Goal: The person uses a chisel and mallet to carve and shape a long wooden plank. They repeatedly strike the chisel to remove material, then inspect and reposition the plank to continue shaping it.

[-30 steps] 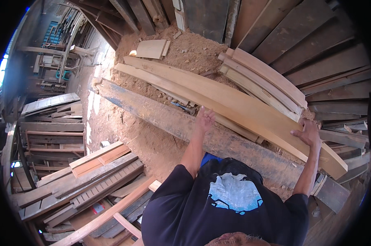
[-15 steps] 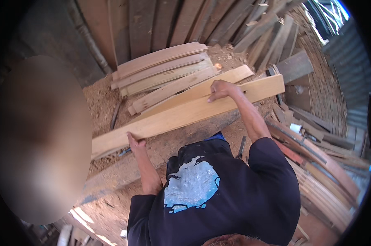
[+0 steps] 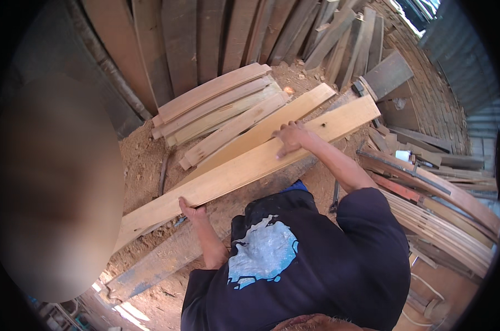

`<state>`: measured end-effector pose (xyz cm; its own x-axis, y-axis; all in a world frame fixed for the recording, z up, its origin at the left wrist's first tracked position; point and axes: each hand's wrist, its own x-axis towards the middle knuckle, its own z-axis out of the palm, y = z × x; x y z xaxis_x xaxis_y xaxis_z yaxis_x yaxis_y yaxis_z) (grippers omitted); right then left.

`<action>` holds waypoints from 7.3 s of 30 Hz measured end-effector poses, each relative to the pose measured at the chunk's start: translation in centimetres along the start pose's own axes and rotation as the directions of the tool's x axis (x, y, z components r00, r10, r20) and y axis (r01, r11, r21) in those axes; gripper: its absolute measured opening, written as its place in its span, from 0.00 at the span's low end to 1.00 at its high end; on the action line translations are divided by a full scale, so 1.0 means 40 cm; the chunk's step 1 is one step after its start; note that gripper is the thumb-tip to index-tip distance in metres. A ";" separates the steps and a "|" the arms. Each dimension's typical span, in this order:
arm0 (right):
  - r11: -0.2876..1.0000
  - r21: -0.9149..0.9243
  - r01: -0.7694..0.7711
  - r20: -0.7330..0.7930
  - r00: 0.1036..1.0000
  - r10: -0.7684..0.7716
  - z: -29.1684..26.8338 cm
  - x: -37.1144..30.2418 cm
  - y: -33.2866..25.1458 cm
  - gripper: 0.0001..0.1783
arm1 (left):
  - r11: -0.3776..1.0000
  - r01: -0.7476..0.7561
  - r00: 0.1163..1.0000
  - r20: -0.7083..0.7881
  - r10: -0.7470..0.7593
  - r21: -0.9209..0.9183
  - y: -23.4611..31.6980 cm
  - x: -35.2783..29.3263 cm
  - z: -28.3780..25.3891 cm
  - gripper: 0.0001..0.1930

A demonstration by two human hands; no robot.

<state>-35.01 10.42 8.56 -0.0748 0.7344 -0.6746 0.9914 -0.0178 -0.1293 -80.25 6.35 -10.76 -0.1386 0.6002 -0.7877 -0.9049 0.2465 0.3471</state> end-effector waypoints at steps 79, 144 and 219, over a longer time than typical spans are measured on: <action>0.883 0.320 0.342 0.424 0.782 -0.457 0.479 0.157 0.141 0.34 | 0.713 -0.367 0.577 -0.455 0.678 0.597 -0.160 -0.550 -0.161 0.28; 0.699 -0.586 0.410 0.270 0.912 -0.308 0.376 -0.004 0.253 0.21 | 0.558 -0.283 0.500 -0.376 0.780 0.780 -0.383 -0.280 -0.241 0.36; -0.743 0.647 0.171 -0.218 0.975 0.035 0.243 0.391 0.444 0.32 | -0.168 -0.631 0.772 0.592 -0.230 0.757 -0.234 0.096 0.635 0.12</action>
<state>-19.60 14.99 -11.35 -0.0152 0.8635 -0.5042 -0.8184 -0.3004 -0.4898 -62.08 25.70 -4.11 0.3394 0.8575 -0.3867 0.5444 0.1562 0.8242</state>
